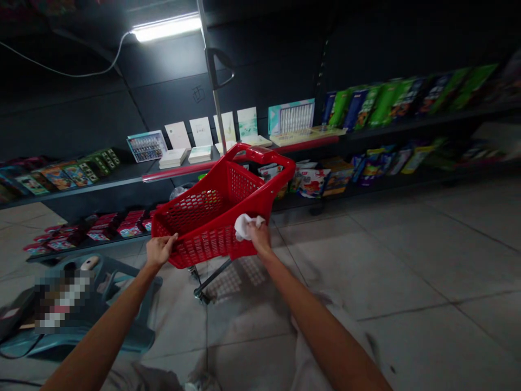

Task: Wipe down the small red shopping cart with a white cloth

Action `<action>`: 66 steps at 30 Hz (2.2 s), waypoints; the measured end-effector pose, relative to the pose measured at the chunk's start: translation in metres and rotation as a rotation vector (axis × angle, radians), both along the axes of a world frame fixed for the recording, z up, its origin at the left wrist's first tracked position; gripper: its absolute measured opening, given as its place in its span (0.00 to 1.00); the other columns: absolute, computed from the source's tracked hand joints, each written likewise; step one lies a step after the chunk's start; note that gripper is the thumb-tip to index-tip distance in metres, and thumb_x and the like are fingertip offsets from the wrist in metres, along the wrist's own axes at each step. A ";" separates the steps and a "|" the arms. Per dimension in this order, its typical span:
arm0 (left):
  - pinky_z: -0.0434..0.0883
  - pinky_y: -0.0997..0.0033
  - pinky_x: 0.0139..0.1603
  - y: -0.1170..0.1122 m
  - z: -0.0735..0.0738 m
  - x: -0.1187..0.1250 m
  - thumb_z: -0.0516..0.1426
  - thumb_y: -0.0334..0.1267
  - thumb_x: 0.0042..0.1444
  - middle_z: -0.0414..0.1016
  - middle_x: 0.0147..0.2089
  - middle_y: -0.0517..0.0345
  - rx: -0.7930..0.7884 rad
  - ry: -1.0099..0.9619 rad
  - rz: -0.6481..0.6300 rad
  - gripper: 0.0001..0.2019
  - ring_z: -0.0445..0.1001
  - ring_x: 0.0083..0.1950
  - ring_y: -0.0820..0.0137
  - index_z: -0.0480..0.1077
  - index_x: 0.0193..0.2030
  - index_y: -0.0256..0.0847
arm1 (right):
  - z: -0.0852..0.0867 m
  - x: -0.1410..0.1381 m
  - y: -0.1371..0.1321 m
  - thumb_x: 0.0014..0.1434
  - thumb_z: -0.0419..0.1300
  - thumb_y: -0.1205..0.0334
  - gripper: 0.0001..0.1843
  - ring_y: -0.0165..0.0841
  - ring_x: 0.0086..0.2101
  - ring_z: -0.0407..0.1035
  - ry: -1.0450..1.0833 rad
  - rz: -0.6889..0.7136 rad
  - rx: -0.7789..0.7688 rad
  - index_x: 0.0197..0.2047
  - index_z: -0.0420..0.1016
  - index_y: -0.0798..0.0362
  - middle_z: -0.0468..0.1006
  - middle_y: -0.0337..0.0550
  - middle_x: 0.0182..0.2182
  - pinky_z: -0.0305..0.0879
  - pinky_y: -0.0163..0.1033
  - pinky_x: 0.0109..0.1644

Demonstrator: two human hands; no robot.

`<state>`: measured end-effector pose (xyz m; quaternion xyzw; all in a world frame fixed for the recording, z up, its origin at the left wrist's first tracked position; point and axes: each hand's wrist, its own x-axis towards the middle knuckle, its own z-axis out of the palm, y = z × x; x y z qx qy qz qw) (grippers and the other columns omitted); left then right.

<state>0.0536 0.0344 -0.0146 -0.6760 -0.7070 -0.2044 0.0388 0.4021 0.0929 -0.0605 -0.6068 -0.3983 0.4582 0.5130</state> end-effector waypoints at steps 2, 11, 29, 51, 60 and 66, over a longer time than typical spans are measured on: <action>0.55 0.70 0.33 0.001 0.000 -0.006 0.47 0.56 0.66 0.78 0.25 0.50 -0.011 -0.020 -0.006 0.29 0.75 0.32 0.66 0.78 0.25 0.42 | 0.017 0.022 0.007 0.58 0.56 0.54 0.17 0.37 0.48 0.72 -0.124 -0.201 0.258 0.48 0.72 0.51 0.79 0.47 0.47 0.69 0.42 0.55; 0.60 0.72 0.33 -0.009 0.005 -0.040 0.46 0.55 0.64 0.76 0.24 0.53 -0.052 -0.054 -0.030 0.28 0.73 0.30 0.68 0.74 0.21 0.42 | 0.053 0.054 0.002 0.60 0.54 0.58 0.24 0.40 0.57 0.69 -0.315 -0.573 0.822 0.59 0.62 0.54 0.72 0.56 0.55 0.62 0.51 0.66; 0.67 0.66 0.52 0.004 0.061 0.076 0.42 0.46 0.73 0.79 0.55 0.52 0.077 0.086 -0.291 0.21 0.75 0.54 0.63 0.75 0.54 0.46 | 0.054 0.092 0.016 0.62 0.55 0.52 0.24 0.44 0.57 0.70 -0.265 -0.772 0.796 0.58 0.66 0.56 0.73 0.60 0.55 0.63 0.55 0.65; 0.55 0.68 0.35 0.011 0.050 0.127 0.42 0.59 0.70 0.80 0.32 0.54 0.099 0.018 -0.306 0.29 0.75 0.34 0.67 0.71 0.29 0.44 | 0.192 0.053 -0.025 0.57 0.64 0.64 0.13 0.38 0.48 0.72 -0.893 -0.002 1.076 0.47 0.80 0.52 0.72 0.49 0.51 0.70 0.42 0.54; 0.52 0.69 0.33 0.004 0.040 0.115 0.42 0.57 0.71 0.75 0.25 0.58 0.145 -0.050 -0.382 0.31 0.68 0.27 0.71 0.66 0.23 0.41 | 0.226 0.009 -0.030 0.61 0.62 0.65 0.11 0.42 0.46 0.78 -1.438 0.773 0.398 0.45 0.84 0.54 0.84 0.51 0.43 0.66 0.36 0.48; 0.52 0.67 0.33 0.009 0.030 0.115 0.43 0.50 0.71 0.75 0.22 0.54 0.234 -0.068 -0.259 0.30 0.67 0.26 0.71 0.63 0.18 0.41 | 0.251 0.016 -0.052 0.62 0.62 0.60 0.24 0.42 0.53 0.76 -1.382 1.022 0.345 0.62 0.76 0.49 0.81 0.46 0.54 0.67 0.35 0.53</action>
